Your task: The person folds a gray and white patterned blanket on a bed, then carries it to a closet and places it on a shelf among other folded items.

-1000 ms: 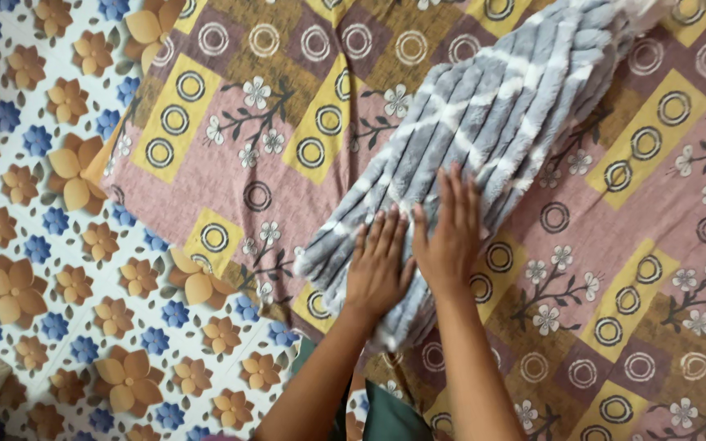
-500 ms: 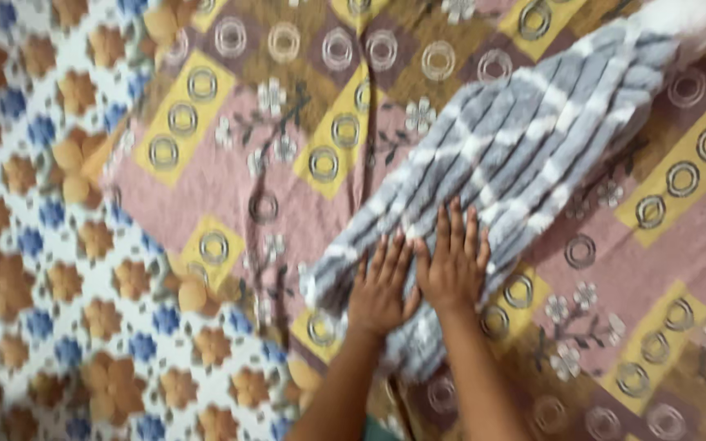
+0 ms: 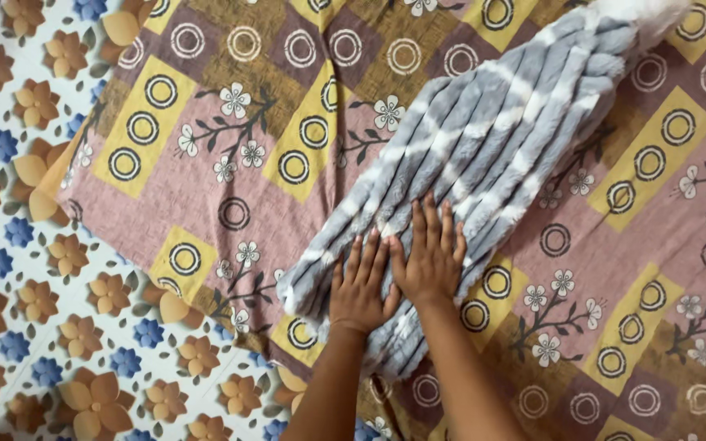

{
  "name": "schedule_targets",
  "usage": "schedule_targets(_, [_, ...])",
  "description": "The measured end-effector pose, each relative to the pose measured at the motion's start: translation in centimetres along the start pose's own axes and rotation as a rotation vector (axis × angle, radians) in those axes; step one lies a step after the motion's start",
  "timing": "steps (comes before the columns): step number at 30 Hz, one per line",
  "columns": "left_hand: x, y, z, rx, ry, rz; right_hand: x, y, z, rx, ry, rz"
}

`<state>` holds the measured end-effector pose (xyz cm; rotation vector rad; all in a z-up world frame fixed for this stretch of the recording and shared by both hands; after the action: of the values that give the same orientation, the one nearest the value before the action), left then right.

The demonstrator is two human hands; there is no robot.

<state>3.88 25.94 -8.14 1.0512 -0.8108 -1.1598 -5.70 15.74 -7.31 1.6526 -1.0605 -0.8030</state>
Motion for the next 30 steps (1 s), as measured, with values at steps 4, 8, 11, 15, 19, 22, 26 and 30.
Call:
schedule_targets(4, [-0.2,-0.6,-0.6,0.023,0.036,-0.033,0.0,0.0,0.0,-0.01,0.005,-0.045])
schedule_targets(8, [-0.6,-0.5,-0.2,0.007,0.018,0.043,0.0,0.5,0.1,0.048,0.053,-0.076])
schedule_targets(11, [-0.3,-0.4,0.0,0.075,0.061,-0.026,0.1,1.4,0.8,0.106,0.105,-0.102])
schedule_targets(15, [-0.3,0.2,0.1,0.016,0.078,-0.042,0.2,2.9,2.2,0.238,0.217,-0.188])
schedule_targets(19, [-0.4,0.8,0.5,0.008,0.046,0.039,1.4,2.6,3.8,0.311,0.183,-0.387])
schedule_targets(22, [0.9,1.8,0.6,-0.02,0.006,0.039,2.7,2.2,5.7,0.596,0.228,-0.393])
schedule_targets(26, [1.1,5.0,2.1,-0.128,0.059,-0.092,4.4,2.2,11.8,1.127,-0.21,-0.557])
schedule_targets(30, [7.1,6.2,6.2,0.034,0.2,-0.14,6.6,4.1,20.8,1.305,-0.501,-0.075])
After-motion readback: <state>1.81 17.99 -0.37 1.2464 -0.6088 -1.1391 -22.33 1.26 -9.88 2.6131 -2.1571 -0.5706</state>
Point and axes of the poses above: each hand's wrist, its own x-axis towards the middle knuckle, its own y-axis out of the back of the hand, z = x × y, the point moved 3 cm from there along x, towards the middle knuckle, and after that the axes turned 2 degrees about -z, right-handed, at the moved point
